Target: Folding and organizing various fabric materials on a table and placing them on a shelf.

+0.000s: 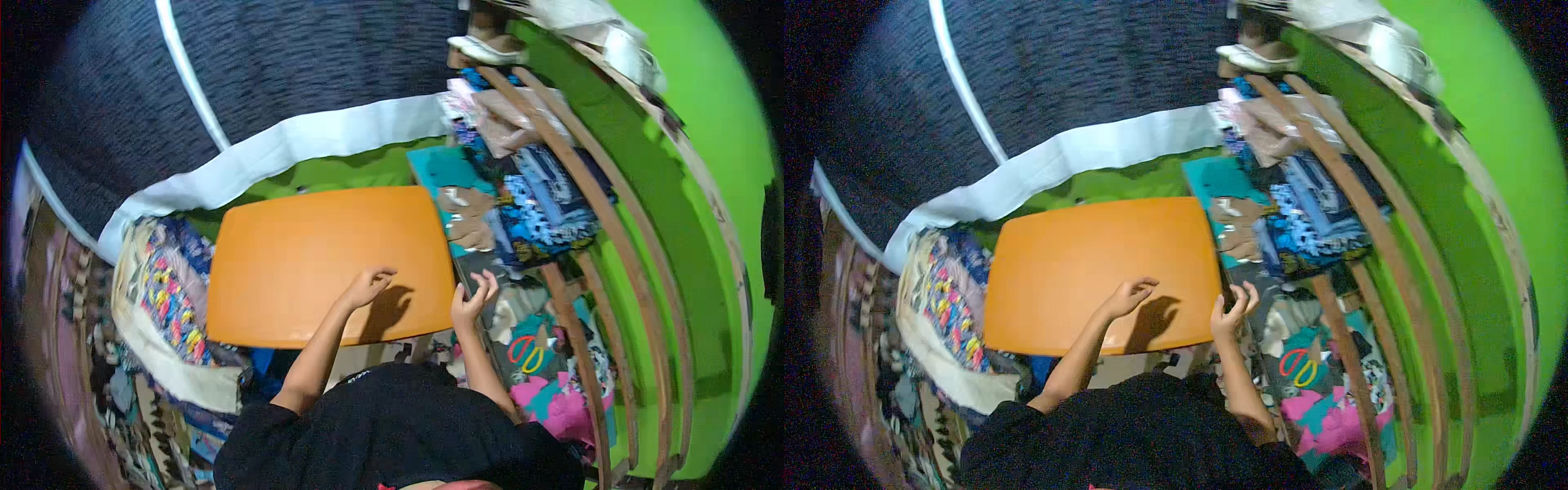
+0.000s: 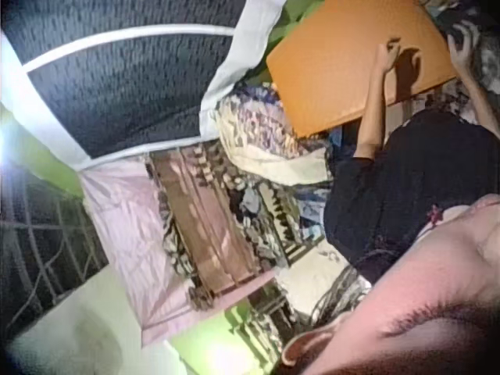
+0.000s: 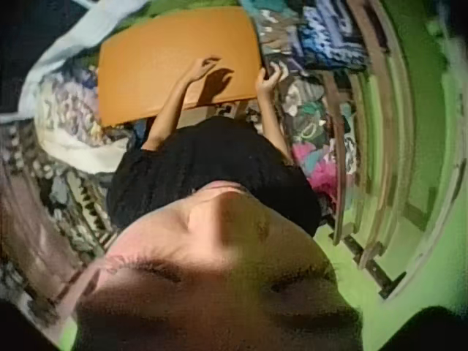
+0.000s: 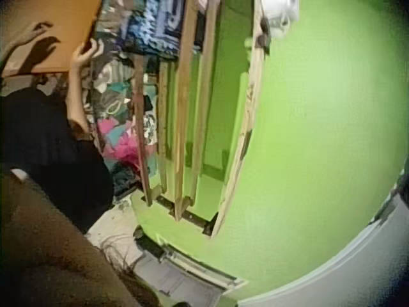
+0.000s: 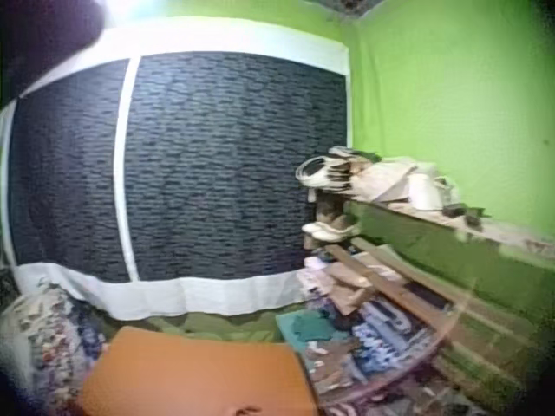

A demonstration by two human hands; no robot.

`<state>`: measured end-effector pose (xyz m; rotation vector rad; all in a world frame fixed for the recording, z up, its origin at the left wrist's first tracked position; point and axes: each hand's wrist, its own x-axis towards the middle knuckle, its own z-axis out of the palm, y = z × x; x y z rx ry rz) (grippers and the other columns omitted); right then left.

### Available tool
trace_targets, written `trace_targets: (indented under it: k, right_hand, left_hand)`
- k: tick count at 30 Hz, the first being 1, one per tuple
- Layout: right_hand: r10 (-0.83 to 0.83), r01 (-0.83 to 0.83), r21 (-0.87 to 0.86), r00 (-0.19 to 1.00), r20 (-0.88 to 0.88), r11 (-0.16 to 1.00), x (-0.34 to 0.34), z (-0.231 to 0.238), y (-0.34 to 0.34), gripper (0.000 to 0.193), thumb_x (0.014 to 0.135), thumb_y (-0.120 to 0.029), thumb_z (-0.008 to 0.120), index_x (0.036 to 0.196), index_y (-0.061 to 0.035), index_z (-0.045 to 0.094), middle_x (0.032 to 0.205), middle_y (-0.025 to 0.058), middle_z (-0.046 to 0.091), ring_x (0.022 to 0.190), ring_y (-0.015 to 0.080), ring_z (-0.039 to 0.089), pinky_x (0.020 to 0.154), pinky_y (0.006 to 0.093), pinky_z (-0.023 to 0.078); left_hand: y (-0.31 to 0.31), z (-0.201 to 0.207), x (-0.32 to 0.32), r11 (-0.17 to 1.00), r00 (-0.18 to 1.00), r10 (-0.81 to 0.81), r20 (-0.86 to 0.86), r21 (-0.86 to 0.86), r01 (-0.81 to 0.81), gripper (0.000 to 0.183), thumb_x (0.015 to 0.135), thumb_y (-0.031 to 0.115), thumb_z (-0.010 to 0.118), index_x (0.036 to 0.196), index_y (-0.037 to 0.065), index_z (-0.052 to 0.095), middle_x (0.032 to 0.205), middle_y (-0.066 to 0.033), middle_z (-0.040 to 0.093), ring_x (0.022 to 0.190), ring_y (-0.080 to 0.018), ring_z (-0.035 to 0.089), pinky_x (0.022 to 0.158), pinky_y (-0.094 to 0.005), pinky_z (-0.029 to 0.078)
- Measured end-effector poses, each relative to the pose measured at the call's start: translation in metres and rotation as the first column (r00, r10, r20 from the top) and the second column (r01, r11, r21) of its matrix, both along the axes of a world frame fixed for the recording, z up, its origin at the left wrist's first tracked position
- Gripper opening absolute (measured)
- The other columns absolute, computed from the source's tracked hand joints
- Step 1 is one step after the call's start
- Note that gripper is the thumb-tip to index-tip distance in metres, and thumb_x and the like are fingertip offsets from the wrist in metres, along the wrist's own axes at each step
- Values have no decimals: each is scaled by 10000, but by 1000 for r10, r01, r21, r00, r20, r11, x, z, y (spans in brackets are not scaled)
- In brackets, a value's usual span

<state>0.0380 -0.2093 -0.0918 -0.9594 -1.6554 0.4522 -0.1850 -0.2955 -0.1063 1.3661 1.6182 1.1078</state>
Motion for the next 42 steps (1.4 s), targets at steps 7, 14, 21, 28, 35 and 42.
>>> trace_targets:
  k: [7, 14, 21, 28, 35, 42]
  right_hand:
    - [362, -358, -53, 927, 99, 932, -106, -37, -107, 68, 735, -5, 513, 801, -20, 521, 956, 134, 460, 906, 288, 454, 785, 376, 370]
    - [865, -812, -383, 497, -61, 440, -209, -45, -221, 87, 770, -26, 498, 835, -5, 552, 768, 117, 529, 680, 211, 538, 619, 281, 434]
    - [1000, -851, -525, 4, 11, 9, -286, -60, -264, 76, 776, -34, 517, 826, 5, 561, 785, 83, 527, 671, 142, 530, 603, 246, 434]
    - [997, -836, -542, -66, -49, -82, -353, -81, -259, 87, 788, -10, 497, 848, 12, 556, 837, 101, 568, 708, 155, 571, 637, 256, 461]
    - [980, -749, -651, -197, 39, -125, -408, -52, -241, 89, 796, -24, 498, 856, 8, 555, 805, 101, 569, 676, 143, 565, 605, 254, 461]
    - [981, -821, -563, -173, 88, -94, -456, -40, -256, 102, 791, -31, 486, 835, 21, 562, 804, 124, 562, 691, 190, 569, 621, 272, 462]
  left_hand:
    - [-240, -43, -89, 856, 860, 510, 0, -98, -507, 274, 827, 171, 505, 1028, -12, 537, 978, -138, 586, 925, -224, 555, 809, -313, 431]
    - [-392, -49, -120, 459, 512, 850, -124, -302, -836, 324, 808, 238, 530, 1023, -4, 530, 944, -132, 591, 880, -188, 559, 788, -297, 420]
    - [-437, -65, -117, 288, 312, 950, -1, -382, -878, 370, 801, 297, 532, 1030, 6, 538, 937, -117, 585, 876, -191, 541, 786, -282, 410]
    - [-438, -55, -186, 265, 259, 962, 83, -499, -825, 437, 798, 332, 537, 1063, -14, 515, 1002, -137, 569, 944, -209, 522, 819, -294, 396]
    - [-474, -44, -292, -111, -90, 993, -83, -309, -945, 431, 754, 349, 559, 1006, -1, 547, 1002, -162, 568, 954, -259, 531, 831, -335, 400]
    - [-506, -105, -358, -137, -74, 947, -311, -183, -973, 479, 672, 398, 604, 1004, 55, 568, 1015, -183, 542, 984, -318, 493, 863, -375, 379]
